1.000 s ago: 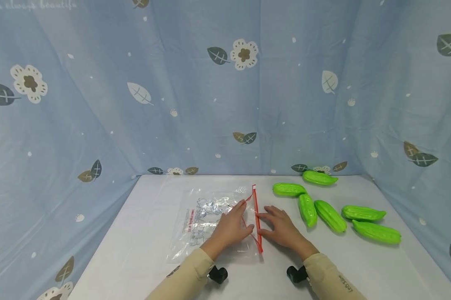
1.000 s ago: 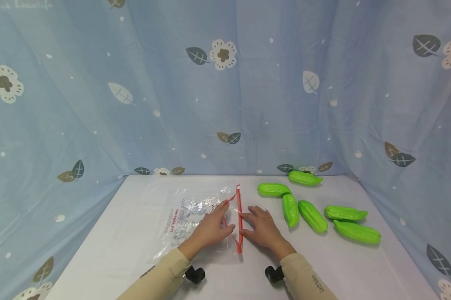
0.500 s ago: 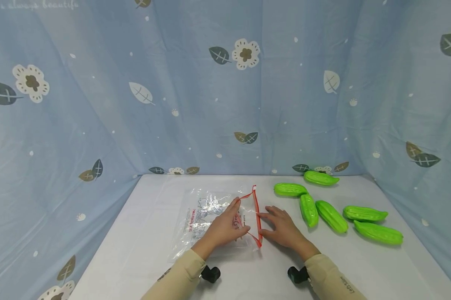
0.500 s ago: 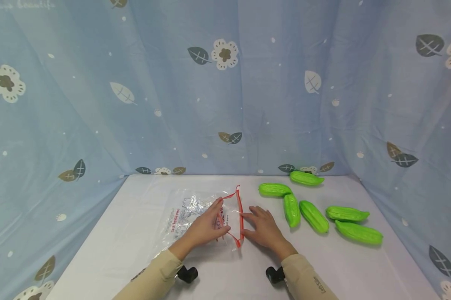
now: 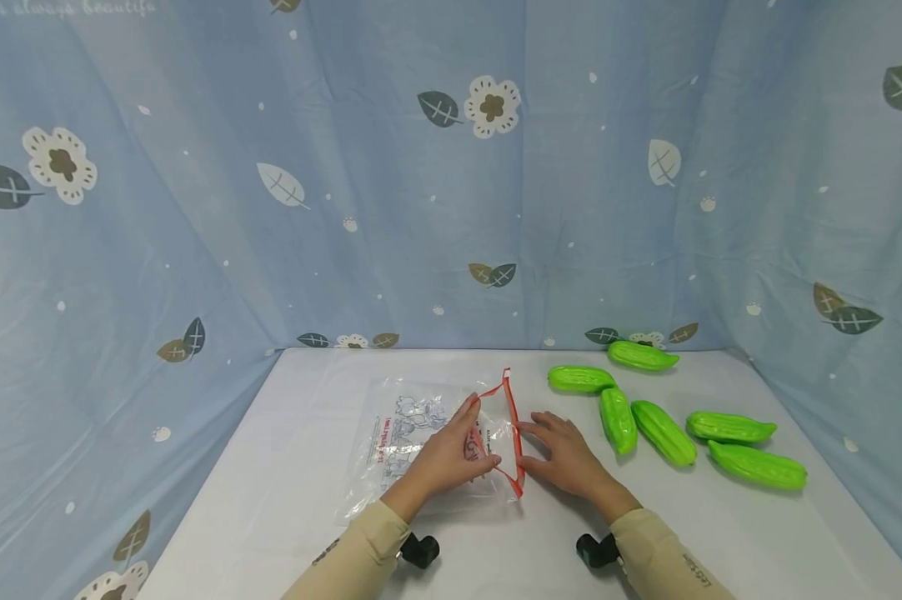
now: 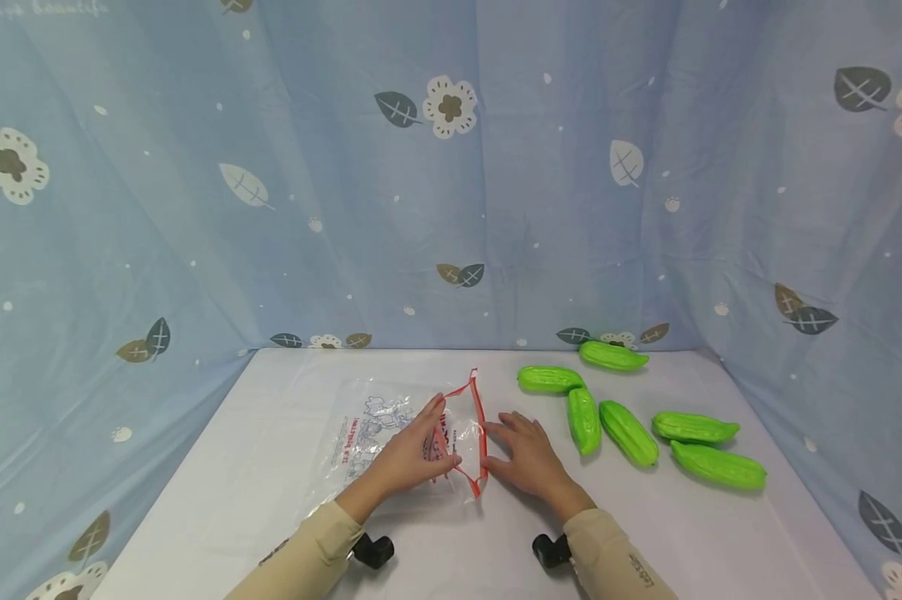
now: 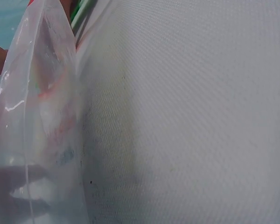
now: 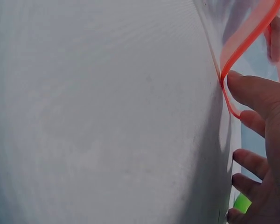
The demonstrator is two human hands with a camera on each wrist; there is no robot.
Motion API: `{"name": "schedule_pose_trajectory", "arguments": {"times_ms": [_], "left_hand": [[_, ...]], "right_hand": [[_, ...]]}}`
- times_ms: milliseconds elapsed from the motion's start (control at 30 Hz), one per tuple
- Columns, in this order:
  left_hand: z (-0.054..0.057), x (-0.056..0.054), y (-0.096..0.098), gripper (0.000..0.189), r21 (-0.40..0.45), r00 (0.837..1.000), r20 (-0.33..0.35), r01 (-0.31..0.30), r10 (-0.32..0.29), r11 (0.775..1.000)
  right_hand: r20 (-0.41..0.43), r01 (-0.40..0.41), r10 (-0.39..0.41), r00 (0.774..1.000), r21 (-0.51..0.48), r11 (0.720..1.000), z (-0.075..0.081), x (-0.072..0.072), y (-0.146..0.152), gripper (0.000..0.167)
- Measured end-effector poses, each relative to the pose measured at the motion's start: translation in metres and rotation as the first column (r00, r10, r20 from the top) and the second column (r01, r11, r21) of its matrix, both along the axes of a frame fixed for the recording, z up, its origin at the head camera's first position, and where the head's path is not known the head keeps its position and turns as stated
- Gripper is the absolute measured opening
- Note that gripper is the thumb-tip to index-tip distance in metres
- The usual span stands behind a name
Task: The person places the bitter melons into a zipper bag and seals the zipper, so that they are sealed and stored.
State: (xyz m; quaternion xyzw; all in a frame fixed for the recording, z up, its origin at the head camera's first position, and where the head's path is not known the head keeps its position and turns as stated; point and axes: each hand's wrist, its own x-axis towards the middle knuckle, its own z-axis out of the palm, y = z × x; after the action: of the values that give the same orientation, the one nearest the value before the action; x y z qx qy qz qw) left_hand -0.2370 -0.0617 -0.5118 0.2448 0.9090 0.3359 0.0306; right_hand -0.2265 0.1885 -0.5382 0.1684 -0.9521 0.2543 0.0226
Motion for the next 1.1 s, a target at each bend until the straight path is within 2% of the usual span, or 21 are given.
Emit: {"name": "schedule_pose_trajectory", "arguments": {"times_ms": [333,533,867,1100], "left_hand": [[-0.002,-0.001,-0.002,0.099,0.013,1.000,-0.008,-0.006,0.006,1.000],[0.000,0.000,-0.001,0.098,0.029,1.000,-0.018,-0.017,0.018,0.999],[0.008,0.003,-0.001,0.097,0.064,1.000,0.000,-0.030,0.030,0.997],[0.007,0.002,-0.001,0.098,0.082,1.000,0.006,-0.028,0.027,0.996]], "right_hand": [[0.077,0.058,-0.053,0.996,-0.063,0.996,0.000,-0.001,0.006,0.053],[0.056,0.045,-0.039,0.998,-0.117,0.992,0.007,0.002,0.014,0.050],[0.056,0.057,-0.048,0.997,-0.185,0.981,0.019,0.008,0.030,0.055],[0.040,0.104,-0.099,0.994,-0.153,0.983,0.028,0.013,0.043,0.055]]}}
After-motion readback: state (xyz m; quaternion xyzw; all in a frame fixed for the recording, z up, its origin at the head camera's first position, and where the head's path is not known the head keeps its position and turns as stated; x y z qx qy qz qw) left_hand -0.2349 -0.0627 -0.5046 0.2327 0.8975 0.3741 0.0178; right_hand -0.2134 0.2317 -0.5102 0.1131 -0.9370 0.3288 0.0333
